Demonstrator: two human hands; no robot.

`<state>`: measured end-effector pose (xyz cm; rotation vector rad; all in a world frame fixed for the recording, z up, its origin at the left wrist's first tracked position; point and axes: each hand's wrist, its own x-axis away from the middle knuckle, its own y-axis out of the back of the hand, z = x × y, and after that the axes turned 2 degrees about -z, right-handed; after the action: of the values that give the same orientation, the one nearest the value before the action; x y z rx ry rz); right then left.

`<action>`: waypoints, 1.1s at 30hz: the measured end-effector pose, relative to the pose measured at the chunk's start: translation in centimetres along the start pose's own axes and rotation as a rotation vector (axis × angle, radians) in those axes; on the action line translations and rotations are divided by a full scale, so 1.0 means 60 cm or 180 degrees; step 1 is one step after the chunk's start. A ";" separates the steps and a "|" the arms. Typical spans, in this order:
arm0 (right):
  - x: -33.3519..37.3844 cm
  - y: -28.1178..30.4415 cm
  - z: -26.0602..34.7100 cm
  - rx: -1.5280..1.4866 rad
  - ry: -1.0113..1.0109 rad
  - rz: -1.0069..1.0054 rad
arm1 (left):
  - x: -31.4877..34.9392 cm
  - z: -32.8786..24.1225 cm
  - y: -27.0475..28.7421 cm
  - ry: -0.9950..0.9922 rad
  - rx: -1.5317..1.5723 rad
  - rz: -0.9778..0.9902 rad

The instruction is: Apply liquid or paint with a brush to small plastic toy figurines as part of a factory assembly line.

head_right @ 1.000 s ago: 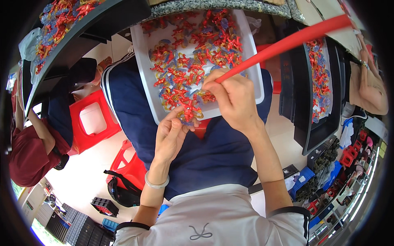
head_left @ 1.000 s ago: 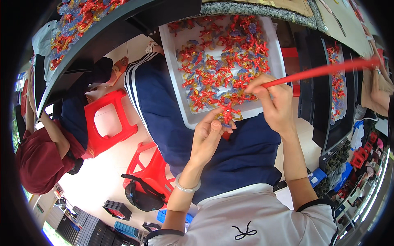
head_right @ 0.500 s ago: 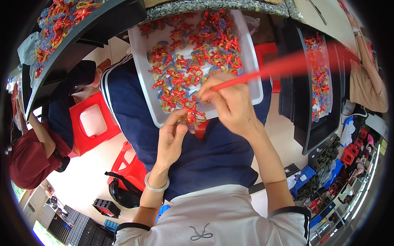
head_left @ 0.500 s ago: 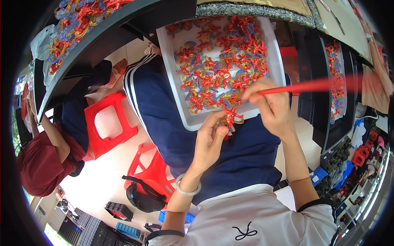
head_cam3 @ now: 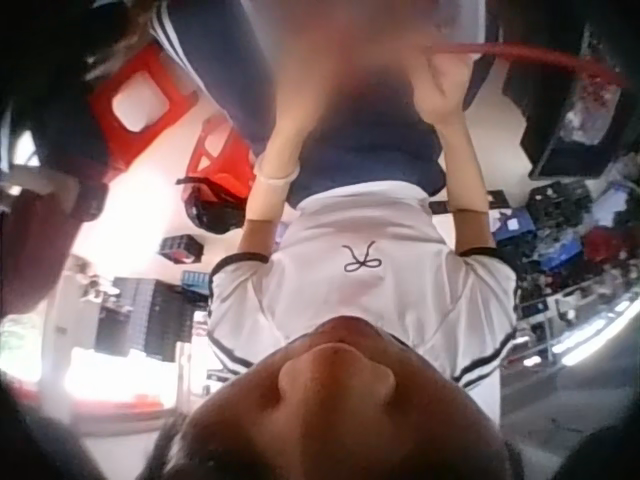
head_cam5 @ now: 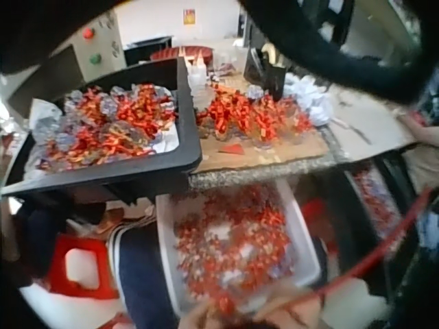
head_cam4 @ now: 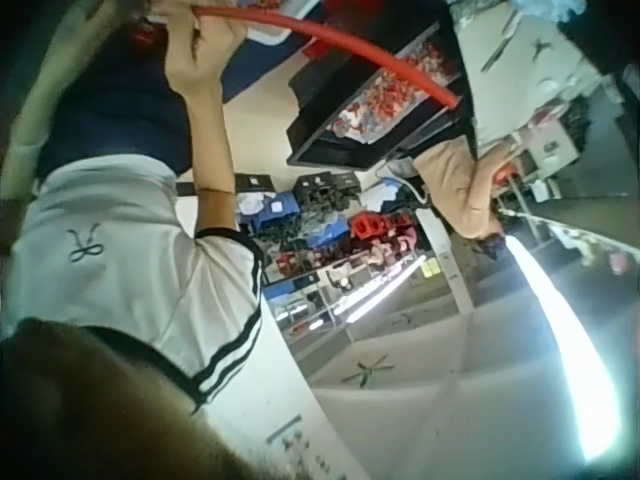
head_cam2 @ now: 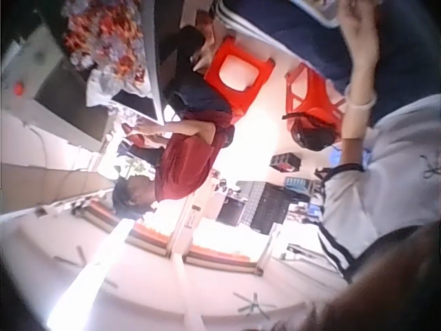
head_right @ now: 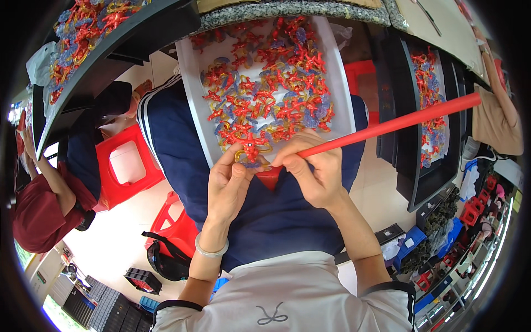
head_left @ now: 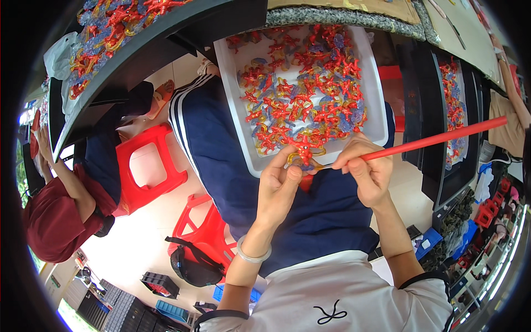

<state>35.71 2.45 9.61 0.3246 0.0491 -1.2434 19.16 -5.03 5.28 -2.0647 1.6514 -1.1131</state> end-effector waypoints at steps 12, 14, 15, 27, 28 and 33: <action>-0.004 -0.022 0.011 -0.0447 -0.0030 -0.0189 | -0.007 -0.027 -0.001 -0.0280 -0.0722 0.0514; -0.006 -0.019 0.004 -0.0483 -0.0047 -0.0236 | -0.008 -0.027 -0.003 -0.0301 -0.0811 0.0522; -0.005 -0.009 -0.002 -0.0181 0.0047 -0.0078 | -0.008 -0.026 -0.005 -0.0300 -0.0805 0.0522; -0.009 -0.018 0.012 0.0206 0.0310 0.0118 | -0.002 -0.018 -0.005 -0.0908 -0.2623 -0.0404; -0.009 -0.021 0.008 0.0257 0.0342 0.0190 | -0.002 -0.021 -0.010 -0.0989 -0.2777 -0.0461; -0.004 -0.006 0.010 0.0805 0.0382 0.0293 | -0.003 -0.017 -0.012 -0.1142 -0.2915 -0.0530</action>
<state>35.20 2.44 10.14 0.6146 -0.0203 -1.1391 18.93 -4.39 6.35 -2.7294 2.0166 0.0842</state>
